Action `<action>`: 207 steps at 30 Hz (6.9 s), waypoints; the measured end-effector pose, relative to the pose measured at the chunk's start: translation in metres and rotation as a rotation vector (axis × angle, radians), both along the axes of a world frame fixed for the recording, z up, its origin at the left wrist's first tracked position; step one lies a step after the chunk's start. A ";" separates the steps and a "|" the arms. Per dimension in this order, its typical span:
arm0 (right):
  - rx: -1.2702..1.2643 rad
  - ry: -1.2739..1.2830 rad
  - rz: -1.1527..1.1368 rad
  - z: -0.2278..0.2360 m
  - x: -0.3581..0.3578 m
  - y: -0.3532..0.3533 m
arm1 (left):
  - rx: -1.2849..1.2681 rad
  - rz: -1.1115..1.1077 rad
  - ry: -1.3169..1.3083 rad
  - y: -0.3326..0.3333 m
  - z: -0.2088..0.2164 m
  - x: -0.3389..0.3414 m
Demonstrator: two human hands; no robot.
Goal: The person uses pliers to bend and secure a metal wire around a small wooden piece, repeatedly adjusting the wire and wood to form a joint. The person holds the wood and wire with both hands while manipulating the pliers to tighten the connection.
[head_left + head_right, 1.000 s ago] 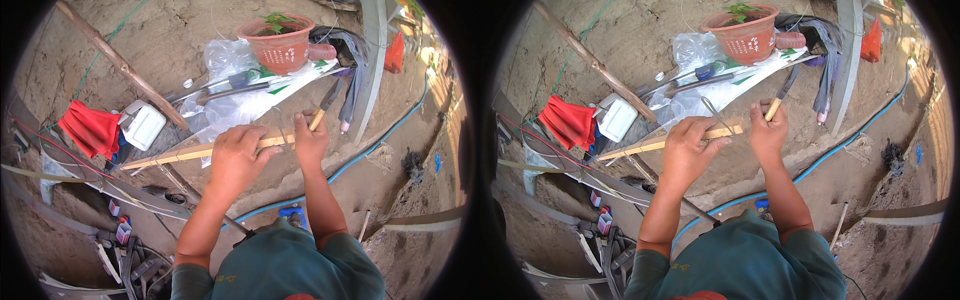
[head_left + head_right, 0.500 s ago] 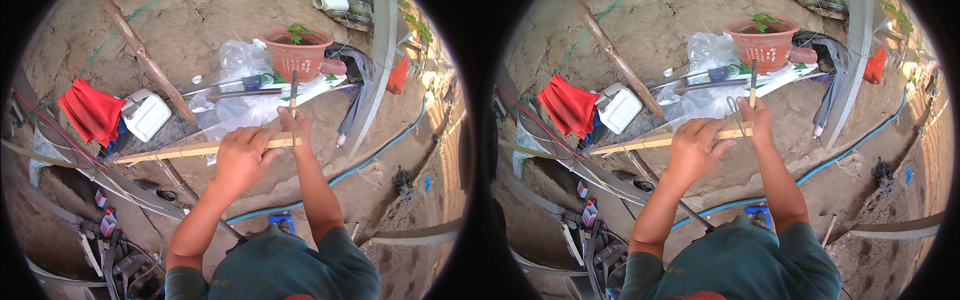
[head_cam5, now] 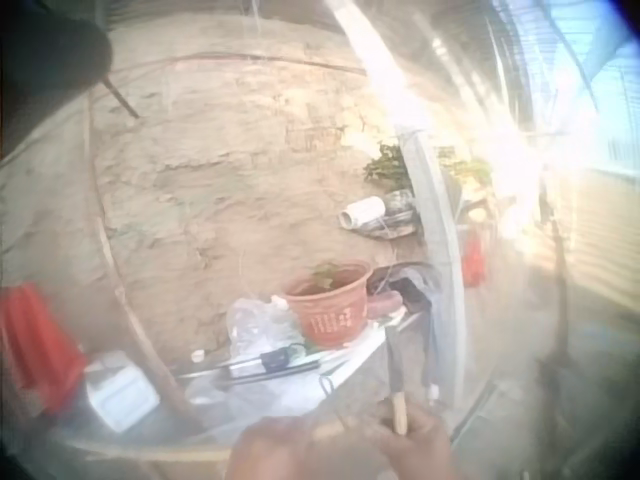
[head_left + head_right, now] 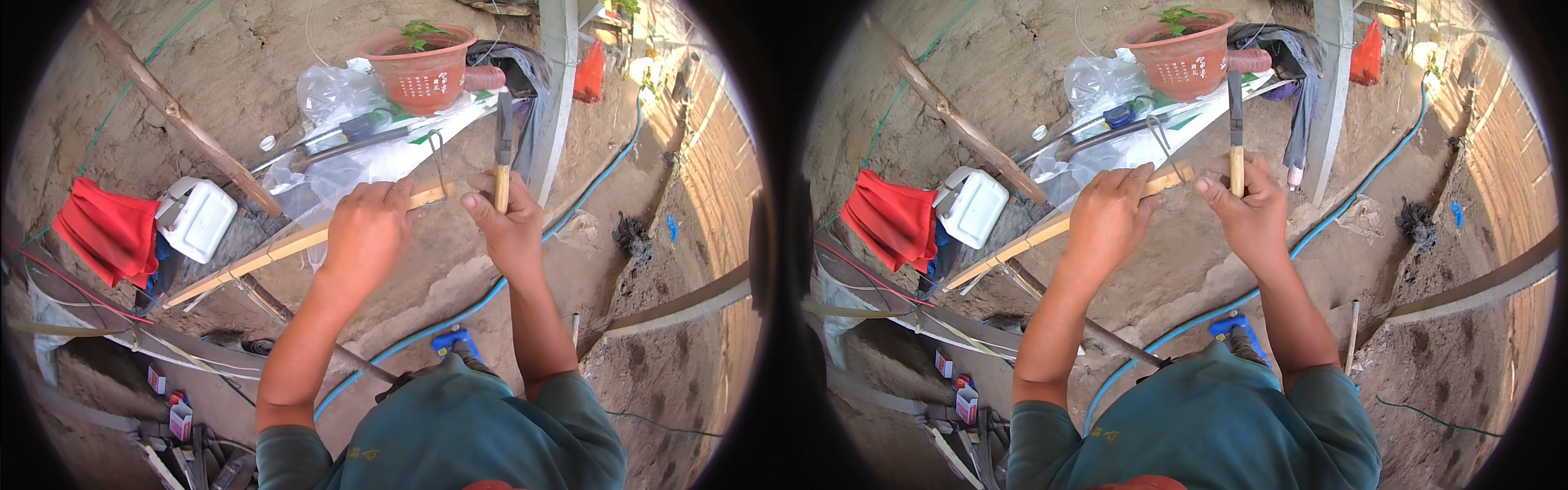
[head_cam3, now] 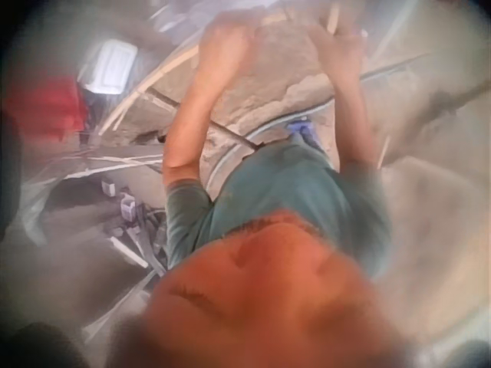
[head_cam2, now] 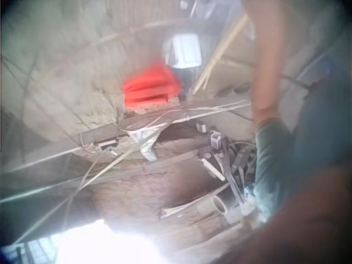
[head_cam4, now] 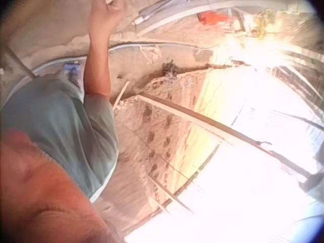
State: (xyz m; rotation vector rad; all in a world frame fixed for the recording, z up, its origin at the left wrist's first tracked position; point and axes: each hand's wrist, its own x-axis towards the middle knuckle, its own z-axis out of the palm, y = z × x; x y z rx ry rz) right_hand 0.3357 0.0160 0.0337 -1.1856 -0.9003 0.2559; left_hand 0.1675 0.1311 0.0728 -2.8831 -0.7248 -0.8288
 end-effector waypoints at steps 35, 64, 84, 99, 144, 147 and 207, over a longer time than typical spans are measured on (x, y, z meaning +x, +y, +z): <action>-0.049 0.623 0.363 -0.014 -0.067 -0.106 | -1.630 -0.437 0.308 0.056 0.047 -0.013; 0.826 1.446 1.860 -0.093 -0.135 -0.075 | -1.585 -0.362 0.184 0.027 0.059 -0.048; 0.581 1.396 1.574 -0.068 -0.183 -0.080 | -1.502 -0.220 0.162 0.003 0.066 -0.070; 0.296 1.218 1.242 -0.046 -0.198 -0.087 | -1.387 -0.196 0.143 -0.002 0.060 -0.084; 0.143 1.337 1.361 -0.029 -0.109 -0.135 | 0.063 0.019 0.300 -0.081 0.050 -0.032; 0.119 1.335 1.332 -0.024 -0.091 -0.139 | -0.038 0.109 0.357 -0.092 0.058 -0.014; -0.277 0.934 1.115 0.002 -0.005 -0.182 | -0.099 0.063 0.478 -0.107 0.068 0.035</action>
